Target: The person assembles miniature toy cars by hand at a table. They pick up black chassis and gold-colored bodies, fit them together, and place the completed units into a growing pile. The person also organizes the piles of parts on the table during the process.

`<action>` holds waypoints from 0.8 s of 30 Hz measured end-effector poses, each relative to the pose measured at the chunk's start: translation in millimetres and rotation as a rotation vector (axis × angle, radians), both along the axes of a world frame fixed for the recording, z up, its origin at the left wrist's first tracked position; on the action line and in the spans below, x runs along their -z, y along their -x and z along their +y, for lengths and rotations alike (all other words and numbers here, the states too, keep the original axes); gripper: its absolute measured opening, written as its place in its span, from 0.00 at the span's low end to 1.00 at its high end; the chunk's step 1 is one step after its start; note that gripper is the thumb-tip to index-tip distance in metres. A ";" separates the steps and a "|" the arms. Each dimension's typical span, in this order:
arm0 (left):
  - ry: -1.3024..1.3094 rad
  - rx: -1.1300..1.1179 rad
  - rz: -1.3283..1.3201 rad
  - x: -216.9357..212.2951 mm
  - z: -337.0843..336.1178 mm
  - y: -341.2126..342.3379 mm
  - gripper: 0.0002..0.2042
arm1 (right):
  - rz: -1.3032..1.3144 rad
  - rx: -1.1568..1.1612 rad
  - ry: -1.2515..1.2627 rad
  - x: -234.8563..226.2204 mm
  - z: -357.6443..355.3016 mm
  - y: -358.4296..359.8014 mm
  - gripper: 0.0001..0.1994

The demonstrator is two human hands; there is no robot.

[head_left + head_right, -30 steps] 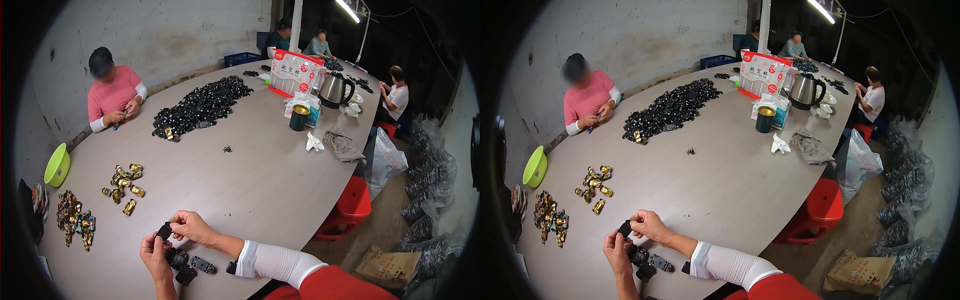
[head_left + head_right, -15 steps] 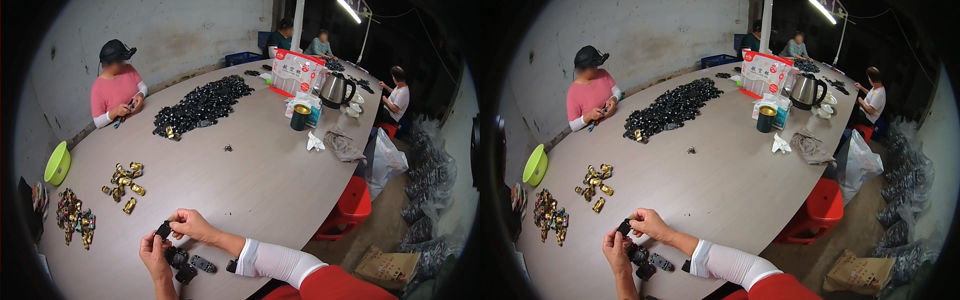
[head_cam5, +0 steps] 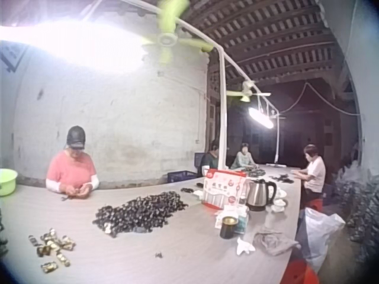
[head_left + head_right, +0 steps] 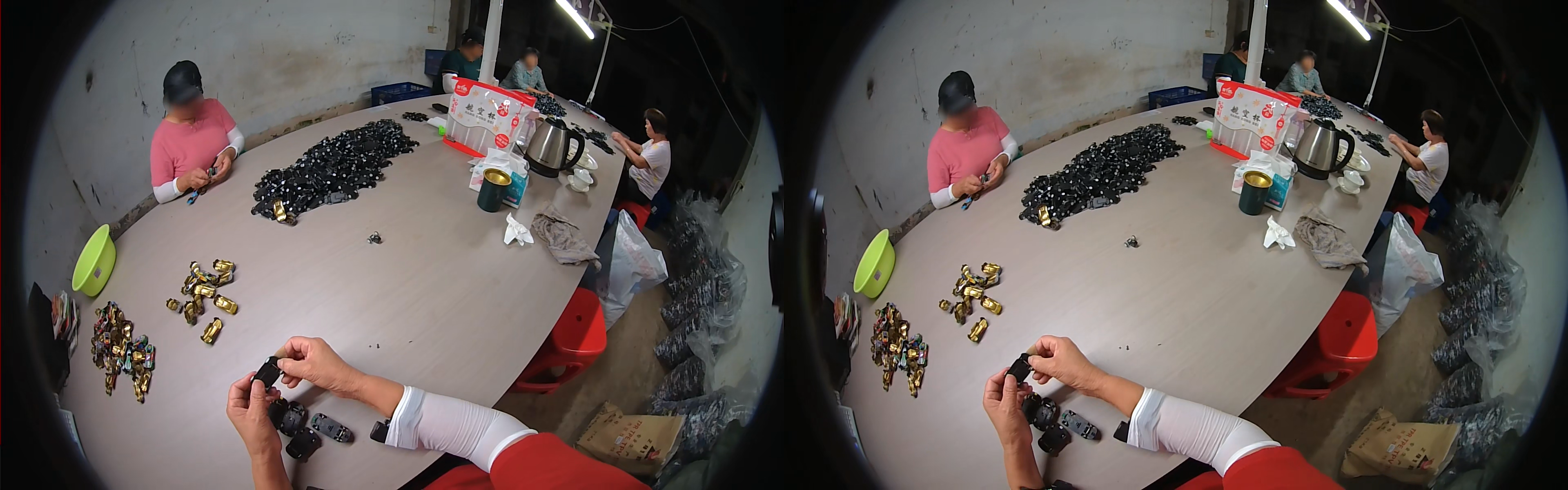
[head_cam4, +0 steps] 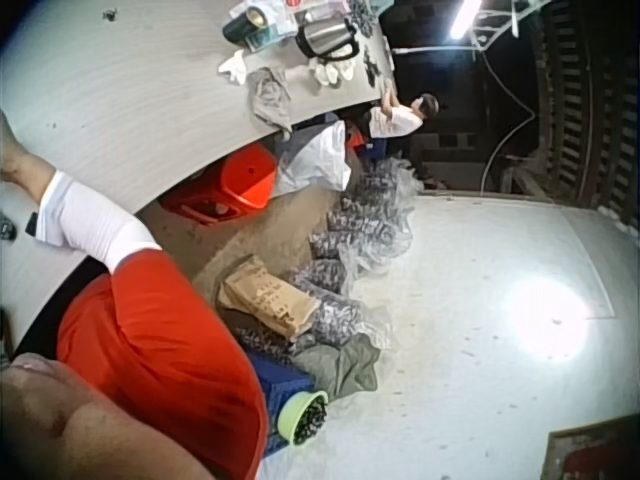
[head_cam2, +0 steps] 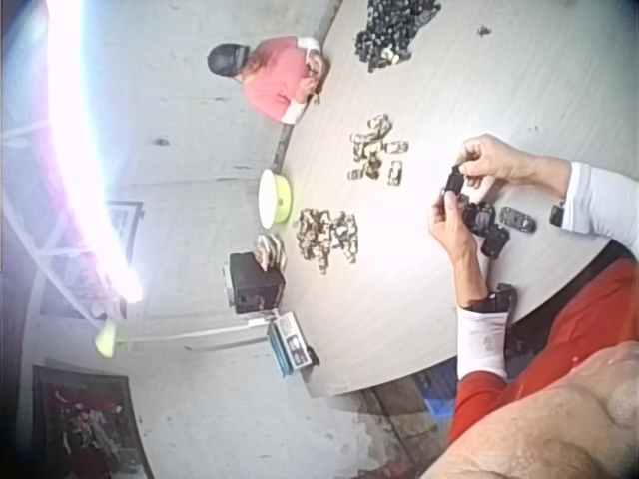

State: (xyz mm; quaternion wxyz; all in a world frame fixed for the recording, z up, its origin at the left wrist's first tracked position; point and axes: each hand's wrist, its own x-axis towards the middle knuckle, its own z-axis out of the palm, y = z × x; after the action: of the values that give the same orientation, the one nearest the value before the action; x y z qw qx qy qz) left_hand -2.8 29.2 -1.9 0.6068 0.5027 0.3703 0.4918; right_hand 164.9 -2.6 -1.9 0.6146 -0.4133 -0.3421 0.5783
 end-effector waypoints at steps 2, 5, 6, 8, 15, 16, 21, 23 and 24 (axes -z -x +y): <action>-0.002 0.006 0.006 -0.4 -0.4 -0.6 0.10 | -0.005 0.005 0.002 0.2 -0.3 -0.9 0.05; 0.000 0.014 -0.003 -1.2 -1.4 -2.9 0.10 | -0.007 0.017 0.018 0.2 -0.9 -3.0 0.05; -0.004 0.018 0.000 -1.2 -1.6 -3.4 0.10 | -0.007 0.020 0.026 0.0 -1.0 -3.6 0.05; -0.010 0.018 0.007 -0.3 -1.8 -2.2 0.10 | -0.011 0.024 0.028 0.0 -0.7 -2.8 0.04; 0.037 -0.044 0.159 -10.0 -5.4 -7.4 0.12 | -0.038 0.050 0.041 6.8 2.0 -2.2 0.07; 0.033 -0.025 0.181 -10.2 -3.9 -7.4 0.12 | -0.088 0.048 0.029 9.4 2.1 -3.6 0.08; 0.143 0.024 0.007 -7.6 -0.7 -2.5 0.11 | -0.022 0.036 0.058 -7.3 -5.1 -0.8 0.10; 0.169 0.037 -0.046 -6.3 1.4 1.8 0.11 | -0.032 0.009 0.056 -15.6 -7.4 -1.2 0.11; 0.179 0.038 -0.048 -6.4 1.4 2.7 0.11 | -0.074 -0.016 0.057 -14.0 -7.1 -3.0 0.12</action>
State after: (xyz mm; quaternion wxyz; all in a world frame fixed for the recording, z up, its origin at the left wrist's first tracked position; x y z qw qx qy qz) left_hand -5.6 30.6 4.6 0.6672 0.4418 0.3884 0.4569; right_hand 167.9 -9.7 12.1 0.5846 -0.4492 -0.3513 0.5771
